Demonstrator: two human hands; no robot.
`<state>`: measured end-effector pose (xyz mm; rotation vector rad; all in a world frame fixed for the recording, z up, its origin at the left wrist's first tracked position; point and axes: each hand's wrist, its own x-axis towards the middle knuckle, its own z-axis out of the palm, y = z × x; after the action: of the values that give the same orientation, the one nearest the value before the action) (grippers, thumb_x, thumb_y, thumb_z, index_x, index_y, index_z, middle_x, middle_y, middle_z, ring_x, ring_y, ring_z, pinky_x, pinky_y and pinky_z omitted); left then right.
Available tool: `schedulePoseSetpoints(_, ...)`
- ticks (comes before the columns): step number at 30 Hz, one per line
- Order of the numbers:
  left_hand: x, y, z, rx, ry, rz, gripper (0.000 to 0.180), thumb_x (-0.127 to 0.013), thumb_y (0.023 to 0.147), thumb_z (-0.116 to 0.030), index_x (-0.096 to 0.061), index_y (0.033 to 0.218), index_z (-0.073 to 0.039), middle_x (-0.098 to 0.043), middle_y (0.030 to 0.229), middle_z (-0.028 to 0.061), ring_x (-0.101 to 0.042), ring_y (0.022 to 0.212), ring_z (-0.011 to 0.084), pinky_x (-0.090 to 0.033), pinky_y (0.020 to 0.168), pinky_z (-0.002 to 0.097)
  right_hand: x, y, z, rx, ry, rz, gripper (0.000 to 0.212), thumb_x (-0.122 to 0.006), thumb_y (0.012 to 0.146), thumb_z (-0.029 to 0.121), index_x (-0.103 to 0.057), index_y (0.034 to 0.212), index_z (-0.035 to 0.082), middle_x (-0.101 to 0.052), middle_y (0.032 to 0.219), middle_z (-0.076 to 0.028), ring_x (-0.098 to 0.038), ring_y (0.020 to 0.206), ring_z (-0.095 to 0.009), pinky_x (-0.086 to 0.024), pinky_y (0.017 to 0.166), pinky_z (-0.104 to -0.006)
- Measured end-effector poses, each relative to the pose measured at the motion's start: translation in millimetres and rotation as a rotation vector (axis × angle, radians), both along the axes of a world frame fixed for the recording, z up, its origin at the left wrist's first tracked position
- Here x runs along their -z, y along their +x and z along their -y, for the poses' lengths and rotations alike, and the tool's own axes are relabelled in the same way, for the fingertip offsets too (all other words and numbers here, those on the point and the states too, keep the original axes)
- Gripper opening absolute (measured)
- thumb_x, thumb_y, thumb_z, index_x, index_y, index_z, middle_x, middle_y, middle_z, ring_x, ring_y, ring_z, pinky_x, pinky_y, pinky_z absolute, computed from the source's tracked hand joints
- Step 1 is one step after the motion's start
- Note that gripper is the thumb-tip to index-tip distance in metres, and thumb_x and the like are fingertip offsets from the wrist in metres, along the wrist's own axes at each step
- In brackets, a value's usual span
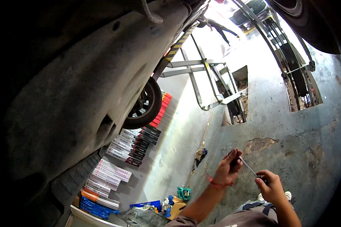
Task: The person uses a screwdriver to remove fasteners from the plastic undercarriage panel of a vehicle raised on a lift. They systematically unscrew multiple bolts along the panel's edge and remove them by hand, working in a cluttered garage environment.
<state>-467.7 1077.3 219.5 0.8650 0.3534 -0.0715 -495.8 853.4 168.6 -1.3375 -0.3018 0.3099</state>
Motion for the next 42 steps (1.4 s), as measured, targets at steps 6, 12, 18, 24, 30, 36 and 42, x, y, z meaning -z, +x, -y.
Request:
schedulePoseSetpoints(6, -100.8, 45.4, 18.7, 0.028, 0.179, 0.196, 0.026, -0.058, 0.098, -0.024, -0.061, 0.112, -0.003, -0.060, 0.086, 0.0037, -0.057, 0.073, 0.0129, -0.049, 0.061, 0.0227, -47.4, 26.1, -20.9, 0.082, 0.246, 0.117, 0.019, -0.063, 0.084, 0.004, -0.057, 0.101, -0.001, -0.059, 0.074, -0.007, -0.052, 0.064, -0.008, -0.043, 0.056, -0.0240)
schedulePoseSetpoints(12, -225.0, 67.4, 51.6, 0.373, 0.293, 0.643, 0.036, -0.049, 0.101, -0.035, -0.058, 0.123, -0.008, -0.029, 0.062, -0.0063, -0.024, 0.053, 0.0058, -0.022, 0.046, 0.0222, -141.9, 54.2, -17.8, 0.219, 0.362, 0.464, 0.022, -0.059, 0.086, 0.001, -0.053, 0.107, -0.001, -0.061, 0.075, -0.009, -0.054, 0.061, -0.008, -0.044, 0.055, -0.0248)
schedulePoseSetpoints(18, -303.7, 78.7, 86.4, 0.763, 0.160, 0.985, 0.034, -0.041, 0.103, -0.029, -0.057, 0.127, -0.010, -0.037, 0.065, -0.0053, -0.030, 0.055, 0.0060, -0.027, 0.050, 0.0231, -206.4, 63.2, -14.9, 0.383, 0.497, 0.707, 0.023, -0.058, 0.087, -0.001, -0.054, 0.109, 0.000, -0.063, 0.078, -0.009, -0.058, 0.064, -0.010, -0.045, 0.056, -0.0258)
schedulePoseSetpoints(24, -317.6, 99.0, 105.2, 0.917, -0.030, 1.065, 0.028, -0.050, 0.099, -0.024, -0.060, 0.123, -0.012, -0.036, 0.063, -0.0068, -0.031, 0.053, 0.0052, -0.026, 0.048, 0.0223, -232.1, 71.6, -8.5, 0.468, 0.450, 0.822, 0.024, -0.059, 0.087, 0.001, -0.054, 0.111, -0.001, -0.064, 0.088, -0.010, -0.059, 0.072, -0.011, -0.047, 0.063, -0.0252)
schedulePoseSetpoints(30, -320.5, 103.7, 108.1, 0.958, -0.113, 1.059, 0.036, -0.045, 0.101, -0.041, -0.059, 0.128, -0.020, -0.032, 0.060, -0.0071, -0.030, 0.055, 0.0059, -0.023, 0.050, 0.0223, -237.7, 74.6, -3.7, 0.551, 0.404, 0.944, 0.025, -0.060, 0.086, 0.001, -0.055, 0.110, -0.001, -0.064, 0.089, -0.012, -0.064, 0.073, -0.016, -0.050, 0.065, -0.0275)
schedulePoseSetpoints(36, -322.2, 101.4, 111.0, 0.895, -0.117, 1.043, 0.038, -0.046, 0.100, -0.043, -0.060, 0.127, -0.020, -0.032, 0.060, -0.0071, -0.031, 0.055, 0.0060, -0.023, 0.050, 0.0225, -243.4, 74.1, -2.7, 0.548, 0.407, 0.936, 0.025, -0.061, 0.085, 0.001, -0.056, 0.109, -0.001, -0.064, 0.085, -0.013, -0.063, 0.069, -0.016, -0.050, 0.063, -0.0281)
schedulePoseSetpoints(42, -320.4, 103.3, 108.0, 0.908, 0.011, 1.081, 0.042, -0.044, 0.101, -0.045, -0.057, 0.130, -0.017, -0.034, 0.059, -0.0066, -0.030, 0.055, 0.0061, -0.022, 0.049, 0.0226, -244.4, 73.9, -10.4, 0.543, 0.437, 0.909, 0.023, -0.062, 0.087, 0.002, -0.056, 0.109, -0.001, -0.063, 0.083, -0.009, -0.059, 0.064, -0.011, -0.047, 0.058, -0.0259)
